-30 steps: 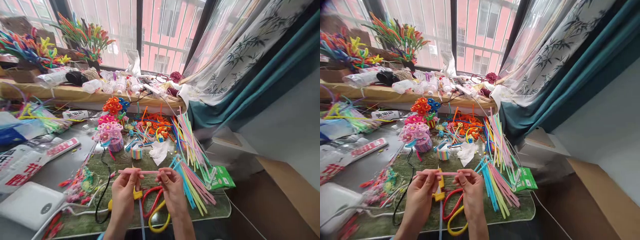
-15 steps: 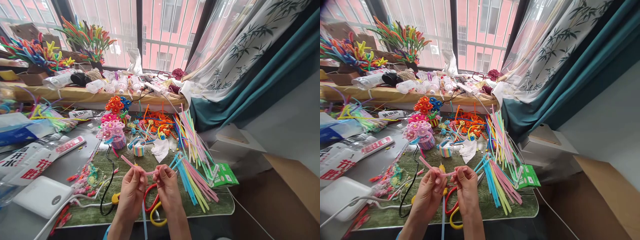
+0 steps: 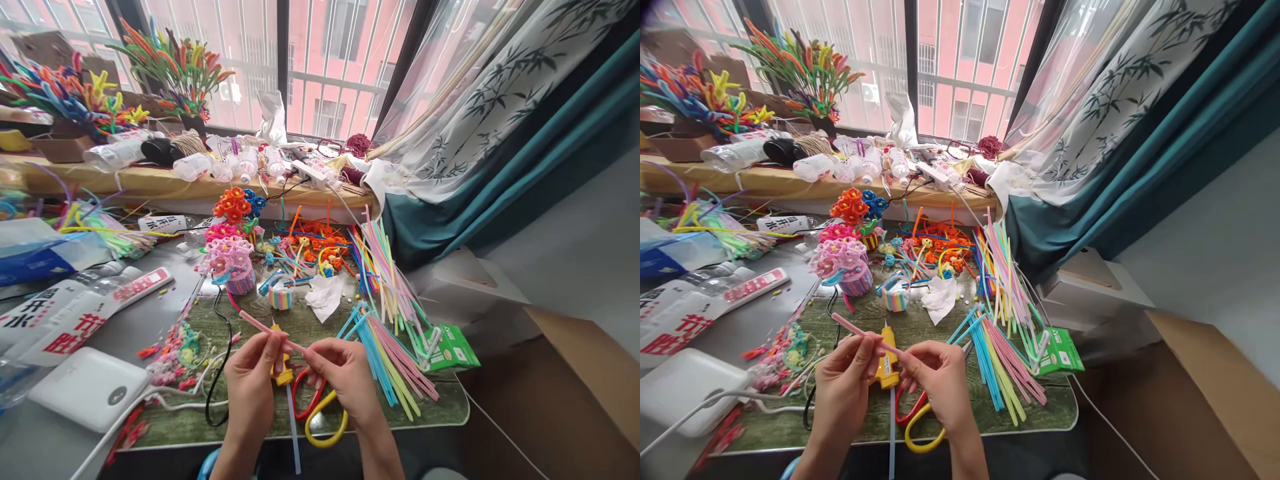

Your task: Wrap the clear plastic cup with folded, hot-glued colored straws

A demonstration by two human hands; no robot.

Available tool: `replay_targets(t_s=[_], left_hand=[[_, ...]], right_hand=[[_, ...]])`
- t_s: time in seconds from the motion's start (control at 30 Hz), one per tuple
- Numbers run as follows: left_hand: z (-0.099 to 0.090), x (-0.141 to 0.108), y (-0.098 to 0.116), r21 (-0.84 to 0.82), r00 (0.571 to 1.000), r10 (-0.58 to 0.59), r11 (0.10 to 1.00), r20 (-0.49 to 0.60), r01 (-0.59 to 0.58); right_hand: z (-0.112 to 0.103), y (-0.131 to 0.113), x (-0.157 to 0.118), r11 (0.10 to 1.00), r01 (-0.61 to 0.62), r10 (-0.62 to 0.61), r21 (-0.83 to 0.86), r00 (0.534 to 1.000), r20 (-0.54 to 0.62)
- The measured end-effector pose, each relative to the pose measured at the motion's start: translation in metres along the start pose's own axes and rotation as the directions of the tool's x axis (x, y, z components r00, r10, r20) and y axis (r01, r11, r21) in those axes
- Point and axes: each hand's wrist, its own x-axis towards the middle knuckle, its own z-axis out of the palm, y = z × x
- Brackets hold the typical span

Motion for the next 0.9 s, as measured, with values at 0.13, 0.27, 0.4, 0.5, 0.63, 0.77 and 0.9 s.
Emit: replay_targets(t_s=[0.13,0.27,0.4,0.5,0.63,0.77,0.9], left_hand=[[-0.001,0.003,0.007,-0.033,0.998,-0.017,0.999,-0.063,0.015],[0.000,0.006,0.013,-0.055,0.997,-0.031,0.998,-0.077,0.026],[0.005,0.006,0.014,-0.096,0.996,-0.068,0.993,-0.052,0.063],[0.010,0.004,0.010,-0.140,0.993,-0.115,0.984,-0.025,0.111],[0.016,0.005,0.004,-0.162,0.989,-0.150,0.976,-0.001,0.148],[0.022,0.012,0.002,-0.159,0.987,-0.162,0.974,0.014,0.162],[0.026,0.020,0.004,-0.200,0.977,-0.201,0.957,0.071,0.211]], right_hand=[[-0.048,0.004,-0.026,0.968,-0.110,0.108,-0.226,0.994,-0.021],[-0.115,0.009,-0.077,0.673,-0.368,0.234,-0.642,0.929,-0.287],[-0.129,0.012,-0.105,0.671,-0.362,0.138,-0.647,0.919,-0.370],[-0.088,0.016,-0.083,0.863,-0.023,-0.093,-0.504,0.975,-0.202],[-0.018,0.017,-0.026,0.994,0.108,-0.110,-0.022,0.983,-0.147],[0.016,0.005,0.020,0.913,0.210,-0.130,0.351,0.962,-0.238],[0.022,-0.004,0.042,0.861,0.177,-0.061,0.476,0.967,-0.249]])
